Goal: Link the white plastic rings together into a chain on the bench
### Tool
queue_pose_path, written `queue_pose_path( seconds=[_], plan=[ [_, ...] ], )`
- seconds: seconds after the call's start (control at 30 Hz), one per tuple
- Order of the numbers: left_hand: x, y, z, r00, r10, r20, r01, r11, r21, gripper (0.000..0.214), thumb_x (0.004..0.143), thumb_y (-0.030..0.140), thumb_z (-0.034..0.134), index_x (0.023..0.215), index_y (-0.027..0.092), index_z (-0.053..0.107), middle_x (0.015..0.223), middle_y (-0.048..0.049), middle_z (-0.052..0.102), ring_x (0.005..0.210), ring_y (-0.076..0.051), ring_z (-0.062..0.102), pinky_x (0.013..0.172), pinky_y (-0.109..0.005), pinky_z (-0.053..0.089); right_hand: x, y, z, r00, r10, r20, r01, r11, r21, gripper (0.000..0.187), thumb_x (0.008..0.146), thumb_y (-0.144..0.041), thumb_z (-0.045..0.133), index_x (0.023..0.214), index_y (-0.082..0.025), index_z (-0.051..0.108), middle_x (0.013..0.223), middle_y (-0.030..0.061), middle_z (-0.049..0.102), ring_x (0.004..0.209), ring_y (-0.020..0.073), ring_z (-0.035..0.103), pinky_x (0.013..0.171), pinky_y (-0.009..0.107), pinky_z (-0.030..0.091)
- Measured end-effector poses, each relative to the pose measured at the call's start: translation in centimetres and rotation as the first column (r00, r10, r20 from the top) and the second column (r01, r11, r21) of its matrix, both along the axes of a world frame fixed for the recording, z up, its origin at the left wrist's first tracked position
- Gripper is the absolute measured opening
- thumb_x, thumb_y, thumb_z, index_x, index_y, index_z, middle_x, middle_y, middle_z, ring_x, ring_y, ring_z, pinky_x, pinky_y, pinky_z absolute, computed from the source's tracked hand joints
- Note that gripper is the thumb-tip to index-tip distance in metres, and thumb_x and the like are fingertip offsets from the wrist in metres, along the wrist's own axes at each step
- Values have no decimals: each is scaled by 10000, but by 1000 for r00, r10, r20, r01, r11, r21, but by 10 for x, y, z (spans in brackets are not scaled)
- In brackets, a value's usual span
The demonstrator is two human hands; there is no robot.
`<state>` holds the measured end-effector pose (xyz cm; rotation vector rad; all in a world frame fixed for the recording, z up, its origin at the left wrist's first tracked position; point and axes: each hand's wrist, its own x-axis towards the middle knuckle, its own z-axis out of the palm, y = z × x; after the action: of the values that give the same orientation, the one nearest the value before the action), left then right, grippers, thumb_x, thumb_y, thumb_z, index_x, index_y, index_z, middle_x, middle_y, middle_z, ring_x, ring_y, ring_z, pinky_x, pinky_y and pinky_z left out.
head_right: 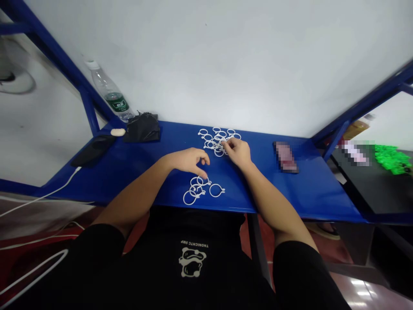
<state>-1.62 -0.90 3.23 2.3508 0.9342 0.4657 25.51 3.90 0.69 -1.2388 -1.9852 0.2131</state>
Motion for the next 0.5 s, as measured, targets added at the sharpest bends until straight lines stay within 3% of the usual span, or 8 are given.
queue_pose_path(
  seconds=[0.07, 0.17, 0.27, 0.4, 0.5],
  plan=[
    [1, -2, -3, 994, -98, -41, 97, 995, -19, 449, 708, 527, 947, 1054, 282, 800, 979, -17, 789, 802, -179, 732, 656, -266, 518, 2, 3, -1, 1000, -20, -13, 20, 1000, -22, 403, 986, -540, 664, 724, -233, 662, 672, 30, 703, 597, 188, 600, 588, 321, 406],
    [4, -2, -10, 987, -130, -93, 129, 992, -15, 448, 680, 497, 955, 1046, 291, 798, 985, -5, 794, 808, -176, 740, 644, -255, 505, 3, 4, -3, 1000, -5, -9, 5, 1000, -31, 387, 978, -524, 662, 722, -233, 667, 671, 28, 704, 592, 185, 595, 591, 321, 400],
    [7, -2, -13, 983, -97, -154, 93, 995, -35, 406, 679, 441, 970, 1007, 272, 798, 963, -14, 785, 788, -177, 720, 643, -262, 481, 1, 3, -3, 1000, 15, 2, -15, 999, -33, 376, 972, -518, 665, 728, -232, 676, 682, 34, 713, 604, 190, 608, 601, 322, 410],
    [8, 0, -8, 977, -32, -210, 21, 998, -56, 162, 800, 312, 876, 922, 242, 797, 952, -23, 783, 811, -176, 704, 685, -279, 465, -1, 2, -2, 1000, 28, 10, -27, 999, -42, 404, 976, -553, 658, 732, -231, 679, 685, 34, 716, 602, 187, 606, 603, 317, 417],
    [8, 1, -1, 975, 4, -221, -18, 998, -62, 137, 877, 278, 790, 1001, 223, 812, 1019, -41, 790, 901, -194, 717, 749, -296, 481, 0, 3, -2, 1000, 23, 11, -22, 998, -53, 420, 976, -563, 652, 729, -225, 679, 680, 34, 713, 606, 181, 603, 606, 310, 414]
  ],
)
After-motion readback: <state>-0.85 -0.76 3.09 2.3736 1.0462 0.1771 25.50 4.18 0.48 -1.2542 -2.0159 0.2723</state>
